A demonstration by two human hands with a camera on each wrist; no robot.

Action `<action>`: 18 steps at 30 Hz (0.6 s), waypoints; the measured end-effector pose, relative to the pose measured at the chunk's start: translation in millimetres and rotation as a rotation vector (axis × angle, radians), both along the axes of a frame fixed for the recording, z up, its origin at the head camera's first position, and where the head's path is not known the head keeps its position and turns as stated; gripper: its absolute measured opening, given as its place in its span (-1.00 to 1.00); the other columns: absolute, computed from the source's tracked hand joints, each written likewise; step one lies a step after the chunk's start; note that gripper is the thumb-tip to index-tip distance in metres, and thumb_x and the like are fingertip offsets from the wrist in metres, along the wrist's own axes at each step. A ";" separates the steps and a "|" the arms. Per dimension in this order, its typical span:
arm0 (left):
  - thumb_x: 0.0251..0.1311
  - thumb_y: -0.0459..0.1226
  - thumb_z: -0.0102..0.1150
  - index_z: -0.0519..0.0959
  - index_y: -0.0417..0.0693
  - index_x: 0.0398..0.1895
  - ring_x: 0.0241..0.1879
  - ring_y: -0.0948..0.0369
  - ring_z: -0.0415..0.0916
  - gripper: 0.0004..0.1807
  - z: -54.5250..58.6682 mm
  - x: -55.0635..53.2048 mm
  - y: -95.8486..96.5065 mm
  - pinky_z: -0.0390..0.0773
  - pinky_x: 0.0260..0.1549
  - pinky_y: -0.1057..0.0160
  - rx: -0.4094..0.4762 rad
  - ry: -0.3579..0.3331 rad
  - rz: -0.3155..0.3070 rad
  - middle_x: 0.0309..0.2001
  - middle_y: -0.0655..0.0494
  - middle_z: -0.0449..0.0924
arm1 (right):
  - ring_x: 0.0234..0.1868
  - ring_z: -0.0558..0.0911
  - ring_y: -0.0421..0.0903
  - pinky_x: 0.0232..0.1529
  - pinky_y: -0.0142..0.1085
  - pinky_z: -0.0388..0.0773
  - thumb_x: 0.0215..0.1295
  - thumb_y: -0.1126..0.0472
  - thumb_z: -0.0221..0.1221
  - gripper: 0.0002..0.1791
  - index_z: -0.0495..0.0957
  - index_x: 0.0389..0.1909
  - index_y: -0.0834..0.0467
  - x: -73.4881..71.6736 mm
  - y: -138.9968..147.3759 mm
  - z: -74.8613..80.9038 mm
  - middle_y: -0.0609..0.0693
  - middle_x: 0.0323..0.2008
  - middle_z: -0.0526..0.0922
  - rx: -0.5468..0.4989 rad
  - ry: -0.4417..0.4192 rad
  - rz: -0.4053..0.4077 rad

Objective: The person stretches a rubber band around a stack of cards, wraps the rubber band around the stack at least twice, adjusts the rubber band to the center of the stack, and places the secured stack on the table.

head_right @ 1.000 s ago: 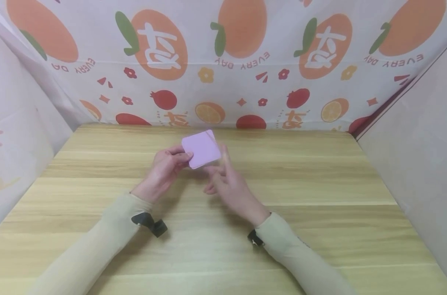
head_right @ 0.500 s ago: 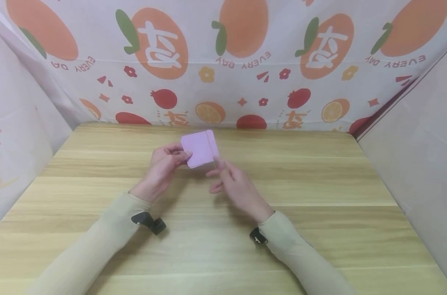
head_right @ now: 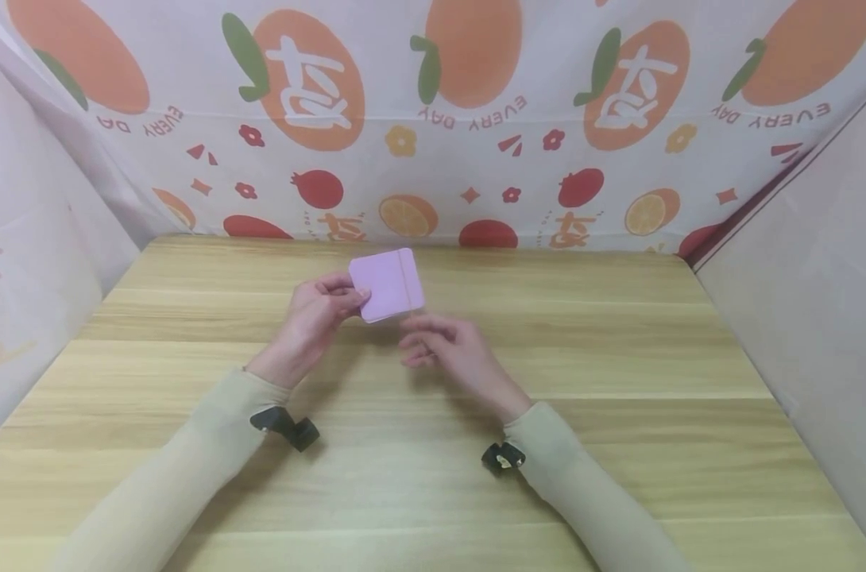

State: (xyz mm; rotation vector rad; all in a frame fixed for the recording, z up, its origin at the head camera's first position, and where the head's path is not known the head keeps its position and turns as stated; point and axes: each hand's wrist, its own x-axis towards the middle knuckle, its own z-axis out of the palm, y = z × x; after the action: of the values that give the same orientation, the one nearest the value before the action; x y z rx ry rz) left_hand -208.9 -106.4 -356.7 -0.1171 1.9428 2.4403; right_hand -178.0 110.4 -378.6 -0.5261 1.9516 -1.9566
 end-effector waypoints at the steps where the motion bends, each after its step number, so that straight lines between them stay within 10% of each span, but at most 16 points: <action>1: 0.20 -0.58 0.16 0.52 -0.44 -0.18 -0.48 0.30 0.55 -0.86 -0.5 0.2 0.3 0.58 -0.37 0.36 0.006 -0.007 0.000 -0.49 0.13 0.61 | -0.24 0.71 0.05 -0.12 -0.05 0.63 0.48 0.42 -0.07 -0.69 0.53 0.10 0.43 -0.5 0.7 -1.3 0.37 -0.05 0.61 0.016 -0.019 0.016; 7: 0.21 -0.56 0.17 0.53 -0.43 -0.13 -0.44 0.27 0.55 -0.83 -3.0 -0.2 1.8 0.58 -0.32 0.34 0.016 -0.060 -0.012 -0.42 0.08 0.61 | -0.42 0.69 0.03 -0.31 -0.17 0.67 0.40 0.30 0.17 -0.71 0.61 0.04 0.37 -1.1 2.8 -6.9 0.24 -0.13 0.70 0.153 -0.023 0.155; 12: 0.22 -0.54 0.17 0.54 -0.41 -0.12 -0.43 0.26 0.56 -0.82 -4.6 -1.7 1.4 0.57 -0.30 0.33 0.032 -0.111 -0.005 -0.38 0.05 0.60 | -0.26 0.69 0.15 -0.15 -0.12 0.65 0.46 0.20 0.12 -0.66 0.59 0.14 0.25 6.8 -3.2 -2.1 0.18 -0.22 0.72 0.158 0.181 0.228; 18: 0.22 -0.56 0.15 0.56 -0.38 -0.19 -0.45 0.26 0.55 -0.88 -6.6 -2.6 -1.0 0.57 -0.36 0.37 0.105 -0.132 -0.001 -0.40 0.06 0.60 | -0.27 0.71 0.02 -0.13 -0.29 0.62 0.51 0.18 0.00 -0.20 -0.23 0.58 -0.17 19.3 -11.4 3.1 0.17 -0.14 0.66 0.316 0.497 0.142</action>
State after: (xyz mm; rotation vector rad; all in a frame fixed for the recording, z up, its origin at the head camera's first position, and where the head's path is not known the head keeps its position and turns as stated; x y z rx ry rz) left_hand -211.4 -107.4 -363.3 -0.2675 1.7588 2.4587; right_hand -158.7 98.9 -375.6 -1.1056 2.3747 -1.4840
